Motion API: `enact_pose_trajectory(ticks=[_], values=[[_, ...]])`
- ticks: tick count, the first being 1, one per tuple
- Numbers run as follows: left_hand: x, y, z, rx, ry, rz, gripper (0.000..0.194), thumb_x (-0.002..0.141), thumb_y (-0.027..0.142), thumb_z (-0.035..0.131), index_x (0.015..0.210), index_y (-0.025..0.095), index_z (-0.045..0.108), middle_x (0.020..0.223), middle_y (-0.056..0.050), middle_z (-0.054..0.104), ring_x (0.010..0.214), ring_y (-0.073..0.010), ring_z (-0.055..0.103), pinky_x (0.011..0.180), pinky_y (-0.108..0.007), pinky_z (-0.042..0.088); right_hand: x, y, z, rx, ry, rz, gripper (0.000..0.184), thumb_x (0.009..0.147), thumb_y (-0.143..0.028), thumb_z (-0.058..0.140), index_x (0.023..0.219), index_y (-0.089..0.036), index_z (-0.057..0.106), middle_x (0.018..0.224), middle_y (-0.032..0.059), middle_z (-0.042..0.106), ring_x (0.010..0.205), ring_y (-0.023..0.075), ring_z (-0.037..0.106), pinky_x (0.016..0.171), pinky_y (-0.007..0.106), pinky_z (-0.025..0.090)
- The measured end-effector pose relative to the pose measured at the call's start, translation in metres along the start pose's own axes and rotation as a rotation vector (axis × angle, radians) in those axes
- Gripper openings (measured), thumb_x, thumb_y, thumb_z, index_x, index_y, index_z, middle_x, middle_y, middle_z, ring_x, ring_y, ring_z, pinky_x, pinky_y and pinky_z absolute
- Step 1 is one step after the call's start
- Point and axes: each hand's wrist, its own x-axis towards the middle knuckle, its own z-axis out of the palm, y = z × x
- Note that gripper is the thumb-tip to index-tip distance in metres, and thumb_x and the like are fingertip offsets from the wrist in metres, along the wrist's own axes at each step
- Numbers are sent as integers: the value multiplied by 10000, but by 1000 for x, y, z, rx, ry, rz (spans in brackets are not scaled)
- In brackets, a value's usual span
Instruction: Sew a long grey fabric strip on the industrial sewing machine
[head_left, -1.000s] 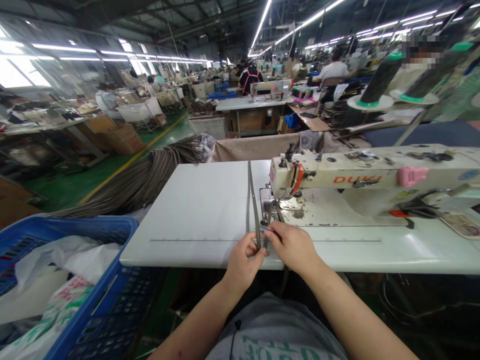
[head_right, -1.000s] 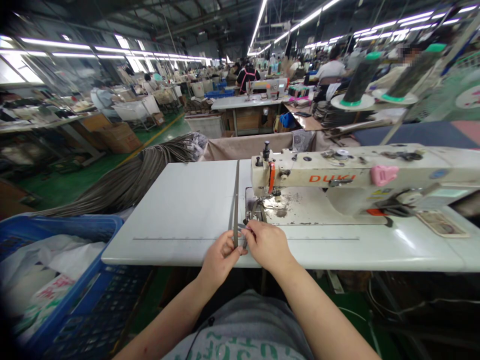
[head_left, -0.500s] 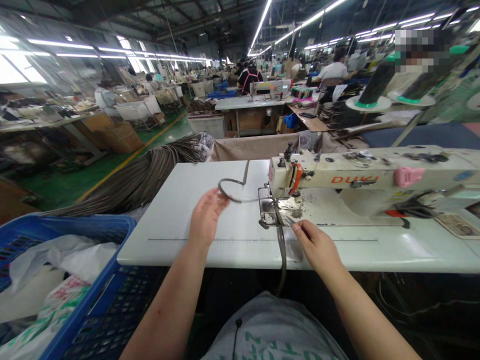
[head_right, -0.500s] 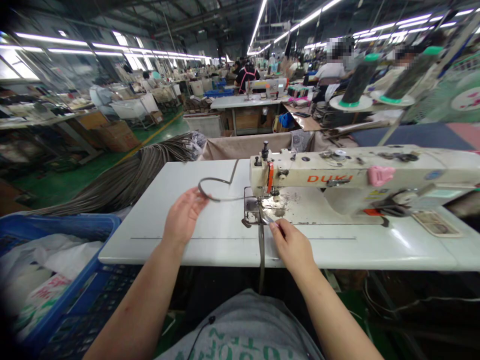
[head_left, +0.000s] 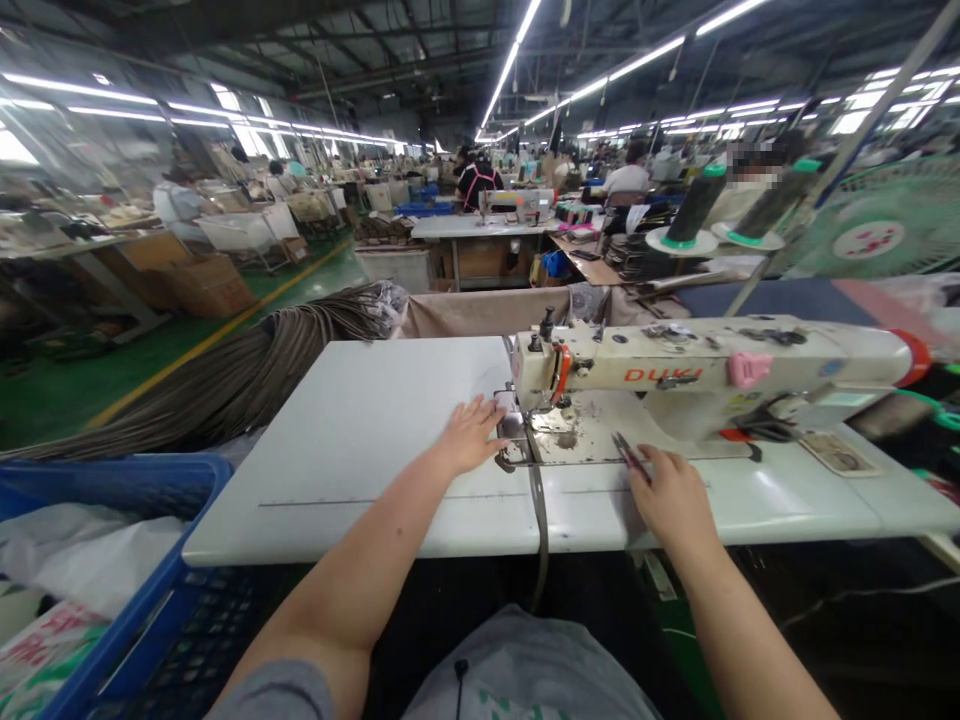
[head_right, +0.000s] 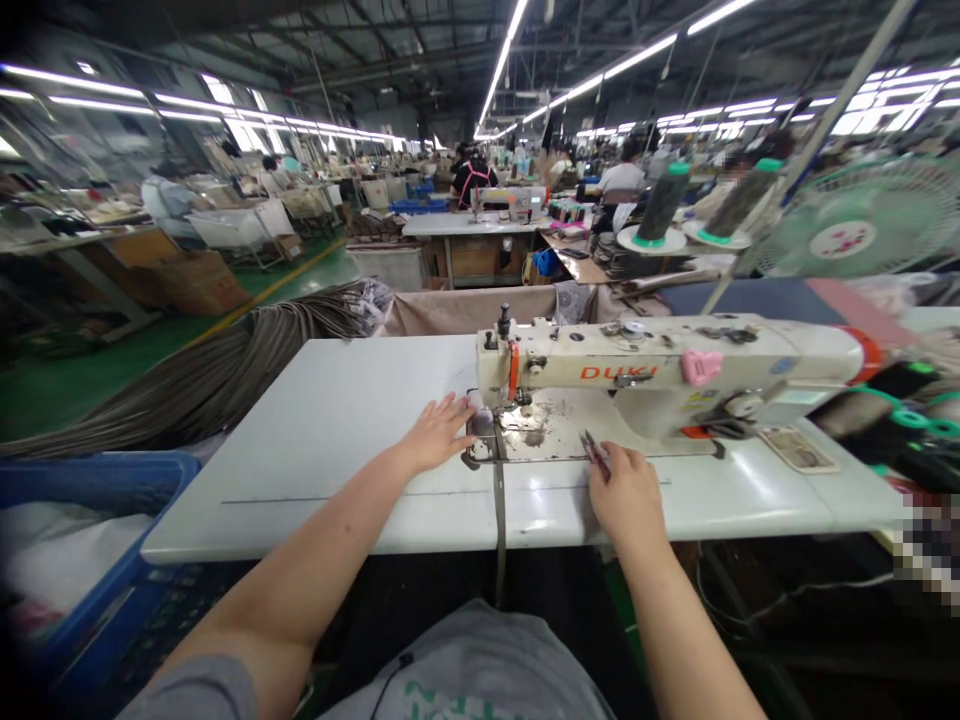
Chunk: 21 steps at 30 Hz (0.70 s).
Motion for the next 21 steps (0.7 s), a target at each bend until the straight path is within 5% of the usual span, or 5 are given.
enact_pose_trajectory(ticks=[3,8,11,14,21], values=[[2,-43,-14,81,46,-302,702,1030,565,391,1616,180,360,1709,-156,265,1603,-359,194,1269,-633,149,0,4,-10,-20,115,-63,360,886,-291,513,1150,-127,694,1098,236,726,1073,407,656,969,567,529],[-21,-95,-31,192,457,-1070,869,1015,562,365,1545,-126,321,1628,-407,226,1552,-539,175,1206,-728,164,3,5,-35,-26,328,-111,292,917,-273,516,1124,-159,688,1029,196,717,1019,379,660,954,541,539],[-28,-92,-24,361,561,-662,710,1041,453,367,1575,-15,354,1691,-287,213,1595,-428,151,1267,-626,121,13,-4,-52,-30,449,-117,304,963,-304,509,1139,-132,687,1055,214,700,1056,381,639,983,537,522],[-28,-83,-14,391,340,-182,531,1071,404,338,1537,200,488,1662,-118,394,1567,-295,305,1291,-534,162,33,-20,-68,-44,512,-139,377,997,-341,516,1233,-95,675,1198,239,673,1165,378,603,1061,526,473],[-30,-91,-9,392,497,-182,461,1059,378,357,1209,79,674,1364,-212,637,1362,-345,536,1153,-478,408,113,-48,-108,26,331,-314,438,1024,-382,509,1362,-129,627,1430,199,625,1369,355,500,1200,507,337]])
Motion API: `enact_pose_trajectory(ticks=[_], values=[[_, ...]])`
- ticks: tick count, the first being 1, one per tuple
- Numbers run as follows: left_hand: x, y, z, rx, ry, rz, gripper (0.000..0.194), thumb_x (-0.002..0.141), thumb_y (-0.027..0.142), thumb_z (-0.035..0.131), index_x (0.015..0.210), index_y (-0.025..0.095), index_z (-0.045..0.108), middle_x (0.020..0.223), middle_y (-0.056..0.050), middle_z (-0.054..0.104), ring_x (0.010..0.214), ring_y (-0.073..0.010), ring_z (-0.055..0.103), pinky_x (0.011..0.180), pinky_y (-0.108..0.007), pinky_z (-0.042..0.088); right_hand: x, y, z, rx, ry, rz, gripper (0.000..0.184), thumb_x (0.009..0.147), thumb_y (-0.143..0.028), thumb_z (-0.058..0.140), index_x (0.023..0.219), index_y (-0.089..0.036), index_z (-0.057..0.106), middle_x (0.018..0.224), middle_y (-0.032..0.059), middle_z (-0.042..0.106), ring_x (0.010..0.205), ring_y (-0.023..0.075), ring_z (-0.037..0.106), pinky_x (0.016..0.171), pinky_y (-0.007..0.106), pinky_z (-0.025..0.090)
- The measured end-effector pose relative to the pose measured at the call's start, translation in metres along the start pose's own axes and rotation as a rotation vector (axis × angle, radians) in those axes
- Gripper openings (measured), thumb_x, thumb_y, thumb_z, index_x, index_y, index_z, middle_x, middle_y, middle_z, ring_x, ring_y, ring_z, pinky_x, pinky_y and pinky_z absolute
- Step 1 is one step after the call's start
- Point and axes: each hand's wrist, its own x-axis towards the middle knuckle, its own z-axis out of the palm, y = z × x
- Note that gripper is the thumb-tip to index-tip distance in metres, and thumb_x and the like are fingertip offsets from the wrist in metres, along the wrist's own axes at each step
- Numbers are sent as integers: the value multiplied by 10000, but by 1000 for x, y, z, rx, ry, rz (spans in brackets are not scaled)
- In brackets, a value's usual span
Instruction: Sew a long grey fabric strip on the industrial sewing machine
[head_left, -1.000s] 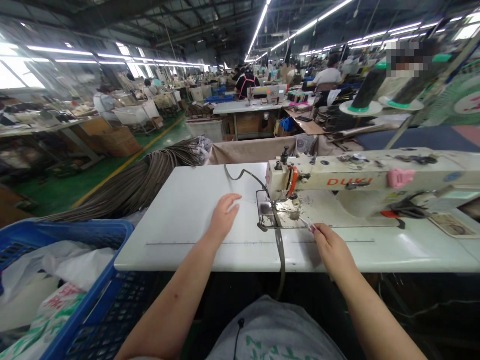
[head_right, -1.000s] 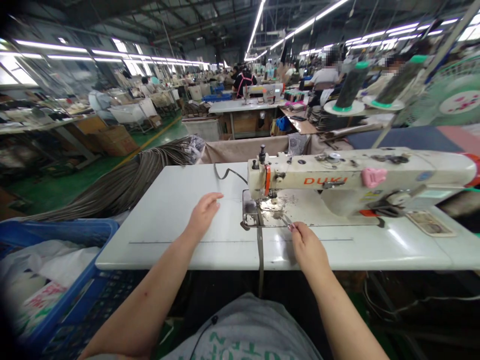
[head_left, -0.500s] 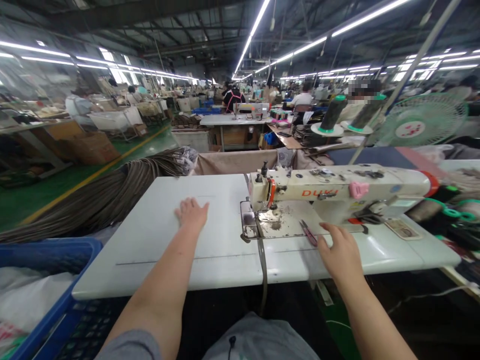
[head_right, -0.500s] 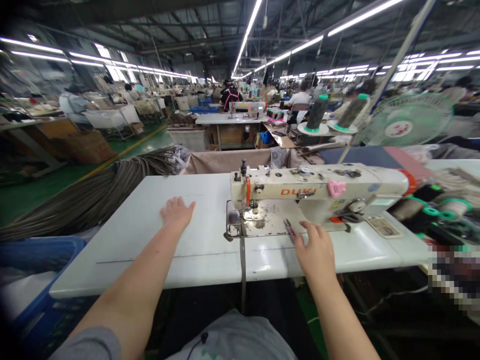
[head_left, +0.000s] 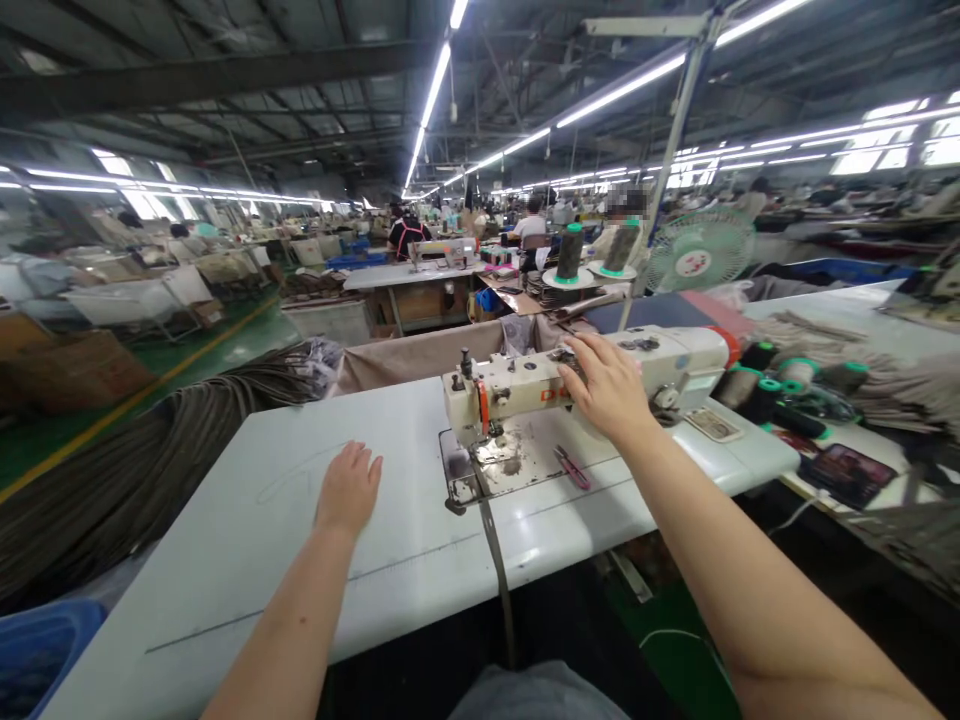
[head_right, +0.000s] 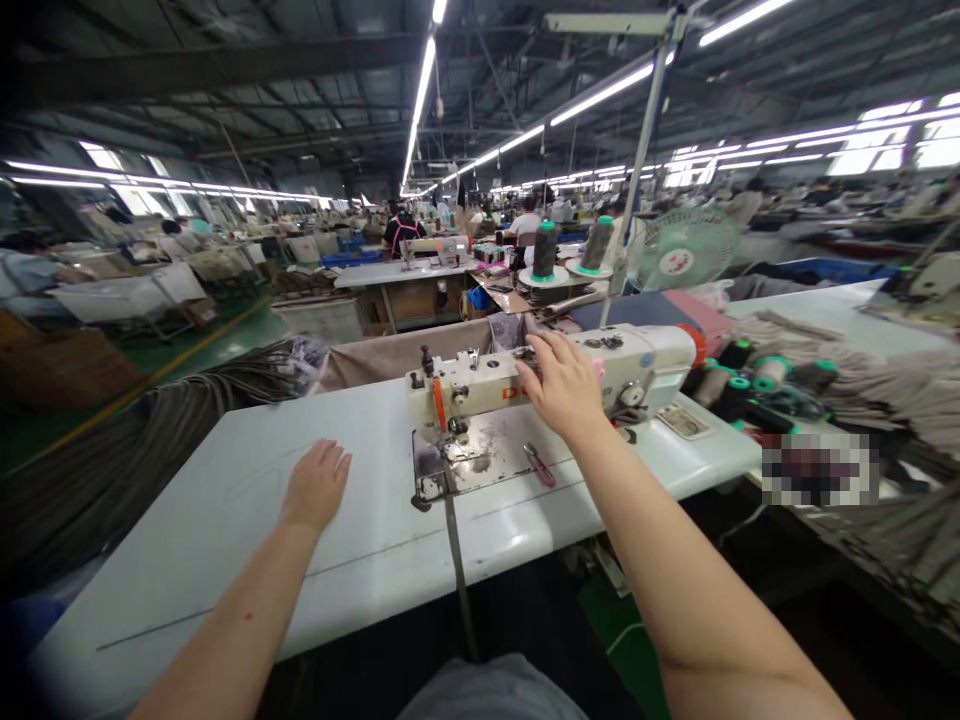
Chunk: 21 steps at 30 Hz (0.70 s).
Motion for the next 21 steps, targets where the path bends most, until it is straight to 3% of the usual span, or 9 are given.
enact_pose_trajectory(ticks=[4,7,9,12,14,15,16,18,21], values=[[0,-1,-5,-20,118,46,383,1060,309,338,1035,121,670,1176,-173,679,1122,-298,622,1014,-429,477,10,-6,-6,76,-5,94,350,1023,-341,497,1254,-129,654,1358,223,646,1317,365,514,1170,516,342],[0,-1,-8,17,149,95,363,1059,312,350,915,151,642,1042,-147,670,964,-280,610,908,-405,476,-30,-25,-8,154,-64,234,298,1052,-300,422,1163,-149,654,1166,196,707,1140,333,602,1042,487,436],[-1,-3,-9,52,140,123,371,1059,334,363,854,166,623,974,-135,658,903,-279,587,863,-404,462,-75,-41,-6,258,-257,281,284,1054,-325,457,991,-181,694,883,93,747,853,253,676,820,363,530],[-1,-5,-10,87,113,156,376,1055,351,373,810,181,602,924,-126,650,880,-289,565,836,-413,448,-150,-63,1,448,-660,300,262,970,-273,632,730,-218,723,555,-41,680,521,157,647,555,233,504],[0,-4,-10,110,114,170,356,1049,351,379,810,187,586,921,-126,644,889,-297,560,833,-418,453,-193,-74,7,505,-825,344,69,812,-201,790,749,-206,762,631,-17,748,570,190,703,560,248,531],[0,-2,-10,113,122,179,337,1044,345,384,819,187,579,933,-129,641,899,-301,561,838,-421,460,-210,-79,10,515,-865,380,96,755,-185,836,837,-185,785,753,33,801,672,236,750,618,283,569],[0,0,-10,104,136,191,311,1037,333,390,832,186,573,953,-134,637,913,-303,563,846,-424,469,-224,-83,13,530,-884,416,251,738,-189,855,979,-163,792,944,96,830,825,284,781,718,327,604],[0,9,-11,36,165,226,239,1013,296,412,876,177,567,1012,-150,627,950,-305,572,873,-426,491,-244,-93,19,569,-887,478,513,783,-231,842,1268,-141,703,1287,181,750,1142,335,728,962,401,583],[-4,32,-14,-127,167,296,136,960,210,445,987,157,567,1104,-164,605,1039,-301,591,942,-418,509,-259,-105,27,662,-896,508,427,873,-219,750,1289,-179,661,1281,110,749,1166,263,712,1015,335,556]])
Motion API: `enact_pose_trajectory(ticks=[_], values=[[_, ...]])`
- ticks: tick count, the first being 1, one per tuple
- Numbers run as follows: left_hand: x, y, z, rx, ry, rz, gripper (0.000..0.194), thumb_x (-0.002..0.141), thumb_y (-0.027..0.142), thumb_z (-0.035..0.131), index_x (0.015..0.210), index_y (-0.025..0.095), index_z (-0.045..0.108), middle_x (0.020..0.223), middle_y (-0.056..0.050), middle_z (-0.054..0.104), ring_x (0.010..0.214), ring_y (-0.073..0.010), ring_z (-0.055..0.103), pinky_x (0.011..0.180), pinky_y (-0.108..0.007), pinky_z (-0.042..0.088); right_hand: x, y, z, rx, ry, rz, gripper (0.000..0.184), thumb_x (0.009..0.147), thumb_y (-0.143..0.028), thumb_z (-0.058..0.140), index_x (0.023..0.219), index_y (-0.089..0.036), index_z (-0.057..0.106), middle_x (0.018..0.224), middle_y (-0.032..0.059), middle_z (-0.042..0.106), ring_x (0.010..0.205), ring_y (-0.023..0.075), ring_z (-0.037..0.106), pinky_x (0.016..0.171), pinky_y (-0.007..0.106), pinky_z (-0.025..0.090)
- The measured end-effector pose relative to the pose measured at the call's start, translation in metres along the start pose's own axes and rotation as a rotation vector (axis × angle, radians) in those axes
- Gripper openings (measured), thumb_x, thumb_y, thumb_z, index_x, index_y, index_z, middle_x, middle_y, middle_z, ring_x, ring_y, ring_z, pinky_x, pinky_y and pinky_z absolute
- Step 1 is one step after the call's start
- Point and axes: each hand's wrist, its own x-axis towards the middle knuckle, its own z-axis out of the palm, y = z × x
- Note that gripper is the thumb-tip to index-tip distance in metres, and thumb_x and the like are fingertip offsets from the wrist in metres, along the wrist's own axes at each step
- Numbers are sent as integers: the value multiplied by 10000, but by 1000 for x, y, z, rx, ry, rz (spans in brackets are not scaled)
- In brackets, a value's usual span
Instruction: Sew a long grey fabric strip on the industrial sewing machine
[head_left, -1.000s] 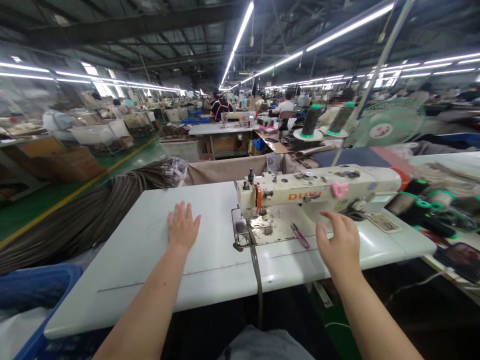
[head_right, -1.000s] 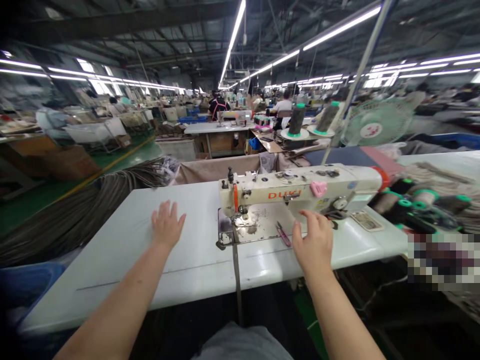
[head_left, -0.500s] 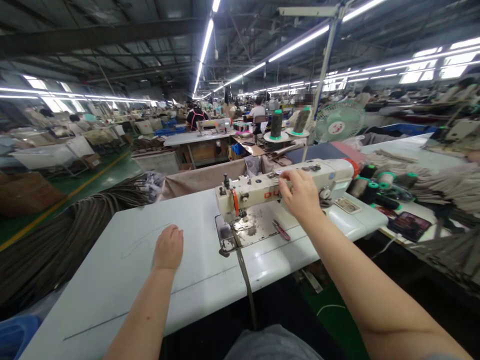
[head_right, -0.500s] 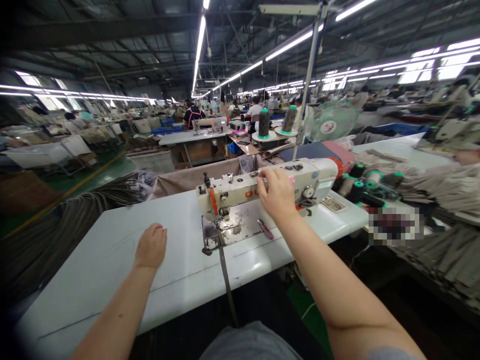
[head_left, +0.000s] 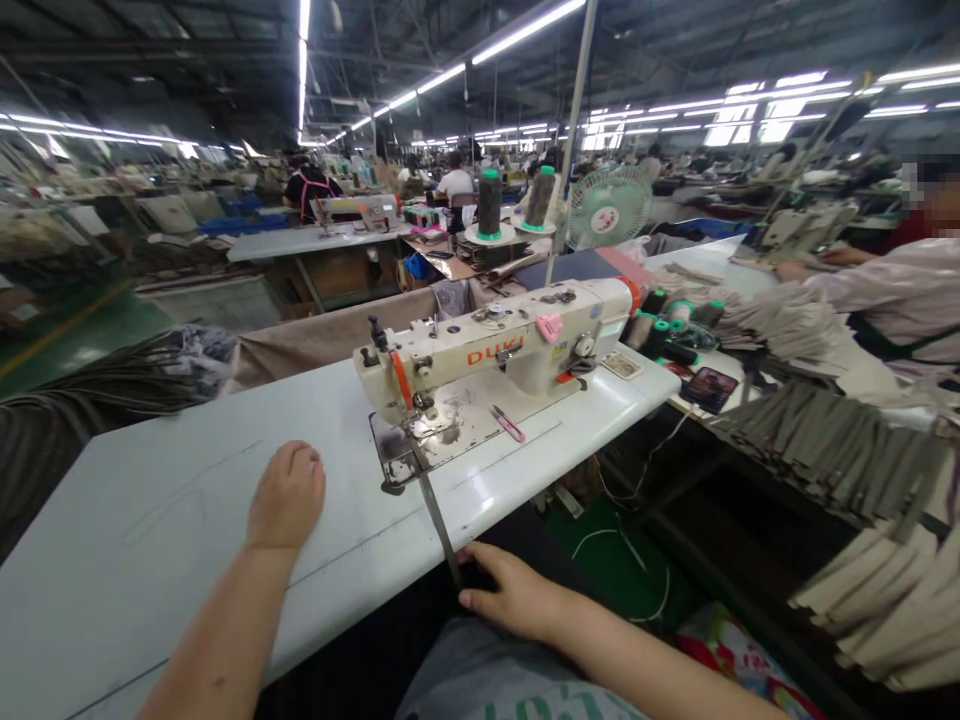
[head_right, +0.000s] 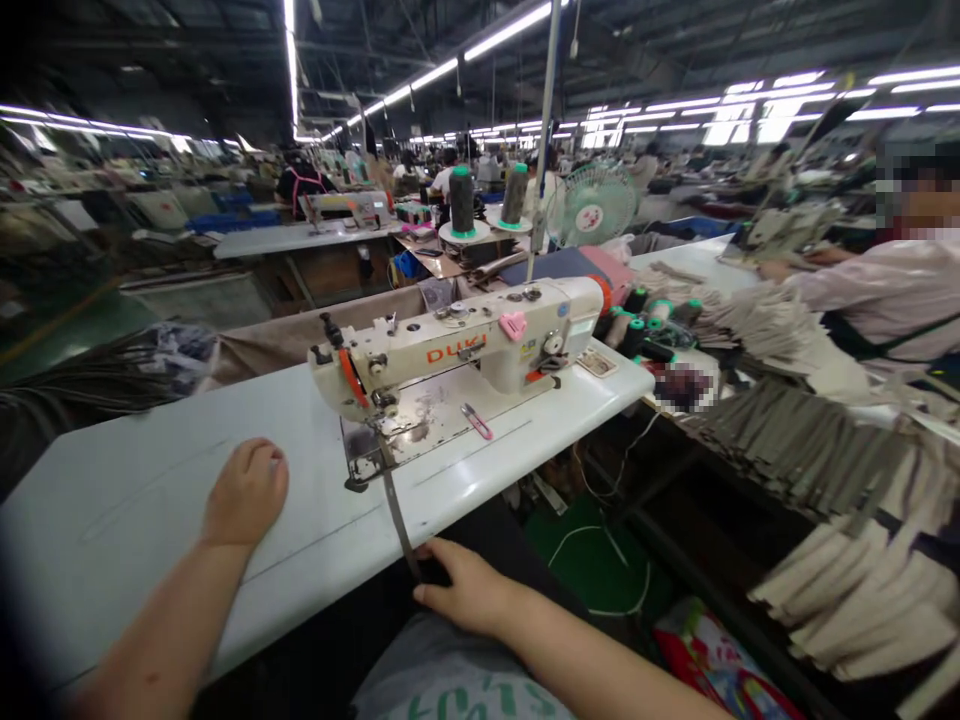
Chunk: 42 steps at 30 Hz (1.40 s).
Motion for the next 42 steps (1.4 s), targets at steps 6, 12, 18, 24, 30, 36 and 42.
enact_pose_trajectory(ticks=[6,12,18,24,30,36,42], values=[[0,57,-14,-216,-117,6,282,887,87,455,1131,184,558,1236,-141,578,1165,-296,599,1039,-426,499,-2,5,15,12,20,46,181,945,-168,567,1112,-160,635,1074,147,732,985,296,705,903,404,541],[2,83,-23,-418,-145,-97,292,854,20,455,1056,189,581,1139,-117,598,1124,-271,605,1071,-450,501,-4,-2,6,118,-141,-40,366,1070,-394,395,903,-196,653,798,52,639,781,244,654,765,355,517],[10,101,-17,-616,-192,-90,316,891,29,466,1146,163,597,1225,-134,603,1198,-253,594,1126,-449,487,-13,-12,-6,302,-228,-156,536,1048,-604,418,871,-207,733,933,70,635,955,260,642,889,363,495],[27,113,-9,-720,-292,-63,363,913,125,573,1276,150,580,1330,-165,602,1271,-280,591,1159,-472,478,-24,-7,-12,454,-217,-76,507,1036,-586,492,801,-208,735,844,50,628,862,251,617,820,360,438],[25,124,0,-619,-244,-15,493,831,176,713,1298,125,566,1362,-182,606,1279,-312,608,1154,-475,506,-33,3,-14,603,-294,-91,566,1046,-585,459,771,-187,753,793,52,644,806,237,613,780,355,419],[14,136,-2,-384,-248,84,209,994,171,541,1195,171,595,1284,-142,647,1221,-276,651,1098,-458,551,-25,15,-10,588,-315,-131,562,1057,-566,457,778,-190,768,804,53,636,828,236,628,794,358,422],[18,139,0,-329,-263,64,244,986,158,561,1230,161,559,1317,-143,622,1269,-278,614,1143,-452,519,-13,28,-1,592,-315,-203,556,1062,-552,459,774,-194,773,784,53,640,795,220,632,754,335,432]])
